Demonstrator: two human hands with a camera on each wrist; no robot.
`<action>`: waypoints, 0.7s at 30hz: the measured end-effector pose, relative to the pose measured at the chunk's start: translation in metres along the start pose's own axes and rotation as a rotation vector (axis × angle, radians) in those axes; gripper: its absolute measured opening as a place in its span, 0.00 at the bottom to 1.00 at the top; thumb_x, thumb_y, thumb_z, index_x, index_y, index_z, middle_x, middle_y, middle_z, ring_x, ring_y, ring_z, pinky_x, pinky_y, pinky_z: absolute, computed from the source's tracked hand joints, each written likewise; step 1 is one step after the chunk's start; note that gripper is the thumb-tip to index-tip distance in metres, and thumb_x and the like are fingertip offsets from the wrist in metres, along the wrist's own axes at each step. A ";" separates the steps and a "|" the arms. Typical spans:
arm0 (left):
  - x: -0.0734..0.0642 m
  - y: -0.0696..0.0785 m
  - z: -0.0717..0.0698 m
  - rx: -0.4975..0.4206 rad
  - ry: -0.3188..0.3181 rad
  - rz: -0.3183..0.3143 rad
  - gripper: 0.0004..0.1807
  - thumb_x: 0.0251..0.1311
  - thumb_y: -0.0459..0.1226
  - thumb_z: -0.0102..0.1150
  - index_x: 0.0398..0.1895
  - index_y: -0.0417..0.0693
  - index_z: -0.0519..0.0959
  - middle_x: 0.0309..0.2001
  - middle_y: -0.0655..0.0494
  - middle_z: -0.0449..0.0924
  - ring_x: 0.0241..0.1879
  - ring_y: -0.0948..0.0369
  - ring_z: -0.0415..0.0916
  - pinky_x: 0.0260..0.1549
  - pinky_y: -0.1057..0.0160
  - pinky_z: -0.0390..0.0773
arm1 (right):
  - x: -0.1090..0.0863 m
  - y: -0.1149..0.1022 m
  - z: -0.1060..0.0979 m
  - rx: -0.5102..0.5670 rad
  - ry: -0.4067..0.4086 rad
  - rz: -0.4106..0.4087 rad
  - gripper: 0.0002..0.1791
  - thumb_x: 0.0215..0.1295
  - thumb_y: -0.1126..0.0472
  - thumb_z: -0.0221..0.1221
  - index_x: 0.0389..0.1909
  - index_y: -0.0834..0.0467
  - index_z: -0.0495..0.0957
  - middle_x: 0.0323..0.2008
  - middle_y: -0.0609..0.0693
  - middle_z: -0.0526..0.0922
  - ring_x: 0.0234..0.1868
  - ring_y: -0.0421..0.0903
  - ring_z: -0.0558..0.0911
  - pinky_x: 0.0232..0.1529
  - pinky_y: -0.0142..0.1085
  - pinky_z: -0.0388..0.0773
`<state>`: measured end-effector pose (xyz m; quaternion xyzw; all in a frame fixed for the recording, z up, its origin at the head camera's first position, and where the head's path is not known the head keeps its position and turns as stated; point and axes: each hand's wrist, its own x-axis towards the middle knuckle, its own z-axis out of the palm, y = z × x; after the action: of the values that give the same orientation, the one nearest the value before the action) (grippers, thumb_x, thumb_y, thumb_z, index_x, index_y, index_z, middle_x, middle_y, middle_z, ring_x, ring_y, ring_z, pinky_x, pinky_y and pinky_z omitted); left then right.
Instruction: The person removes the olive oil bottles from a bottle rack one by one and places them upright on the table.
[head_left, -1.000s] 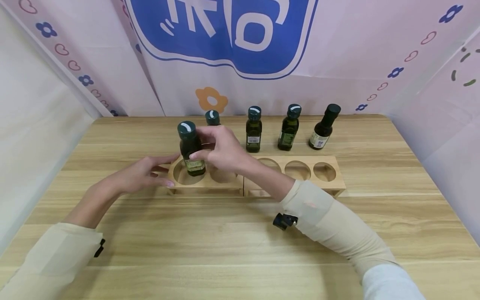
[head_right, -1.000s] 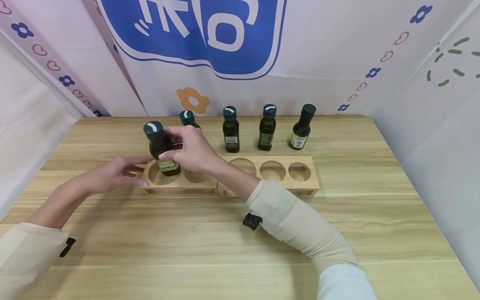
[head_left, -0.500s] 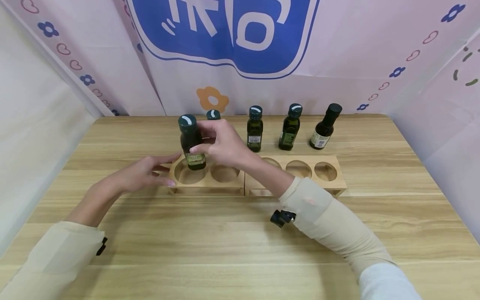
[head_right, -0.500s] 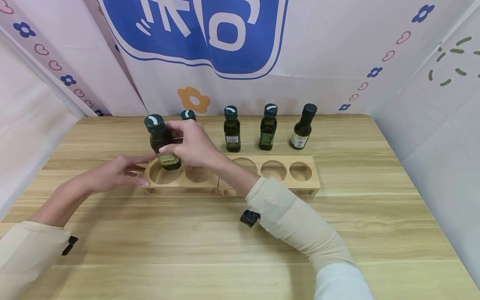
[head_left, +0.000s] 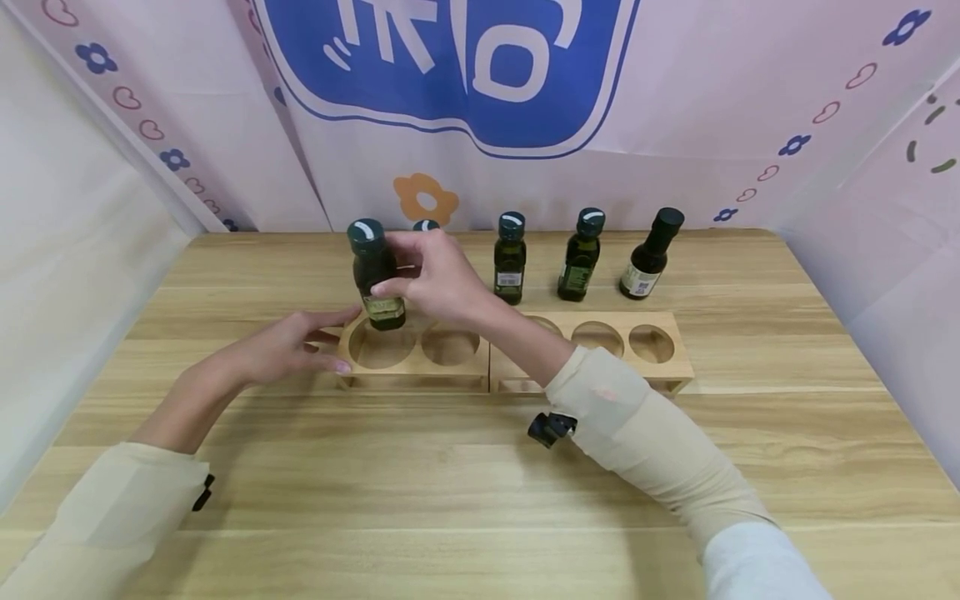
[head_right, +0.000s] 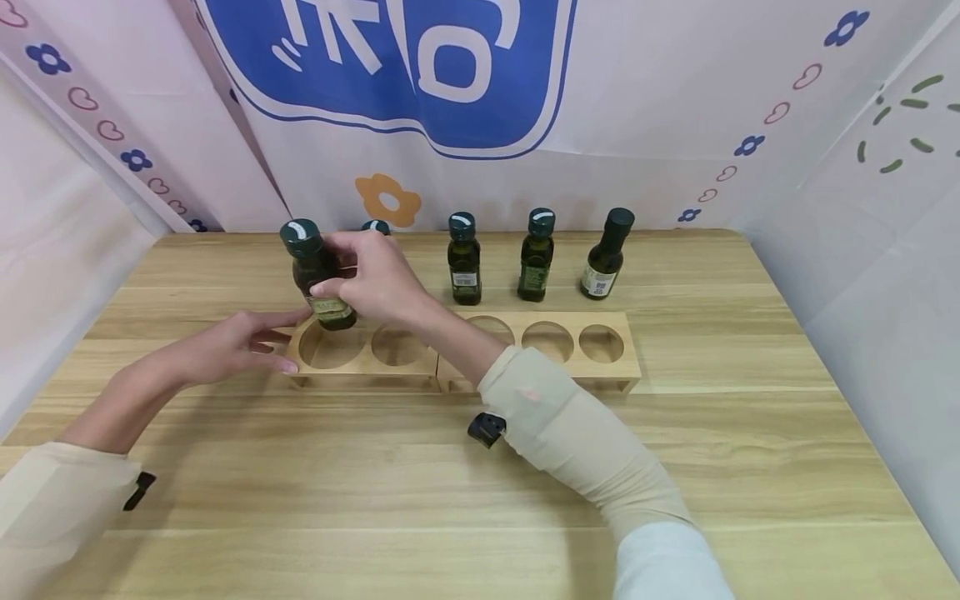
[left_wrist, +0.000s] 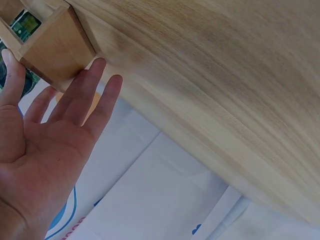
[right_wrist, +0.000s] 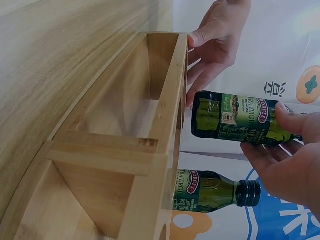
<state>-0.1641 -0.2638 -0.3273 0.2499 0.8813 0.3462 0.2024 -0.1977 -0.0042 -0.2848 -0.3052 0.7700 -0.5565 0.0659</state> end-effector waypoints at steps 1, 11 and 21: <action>0.000 0.000 0.000 -0.001 0.000 0.001 0.42 0.67 0.34 0.68 0.77 0.25 0.57 0.76 0.27 0.55 0.64 0.30 0.72 0.59 0.34 0.77 | 0.001 0.000 0.001 0.002 0.001 0.001 0.26 0.64 0.70 0.70 0.63 0.64 0.79 0.54 0.59 0.87 0.55 0.50 0.87 0.55 0.30 0.83; 0.000 0.001 0.000 -0.011 0.006 0.002 0.42 0.67 0.34 0.68 0.77 0.26 0.57 0.76 0.27 0.55 0.65 0.30 0.71 0.59 0.33 0.76 | 0.007 0.001 0.002 0.043 -0.002 0.080 0.26 0.65 0.71 0.69 0.65 0.63 0.79 0.56 0.57 0.86 0.56 0.47 0.86 0.56 0.29 0.82; 0.000 0.001 0.000 -0.015 0.006 0.005 0.42 0.67 0.34 0.68 0.77 0.26 0.57 0.76 0.27 0.55 0.65 0.30 0.71 0.59 0.33 0.76 | 0.007 0.001 0.002 0.016 0.002 0.073 0.26 0.64 0.70 0.70 0.64 0.63 0.79 0.55 0.57 0.87 0.55 0.46 0.86 0.55 0.29 0.82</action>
<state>-0.1634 -0.2632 -0.3267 0.2496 0.8785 0.3542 0.2009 -0.2030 -0.0095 -0.2852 -0.2759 0.7762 -0.5601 0.0880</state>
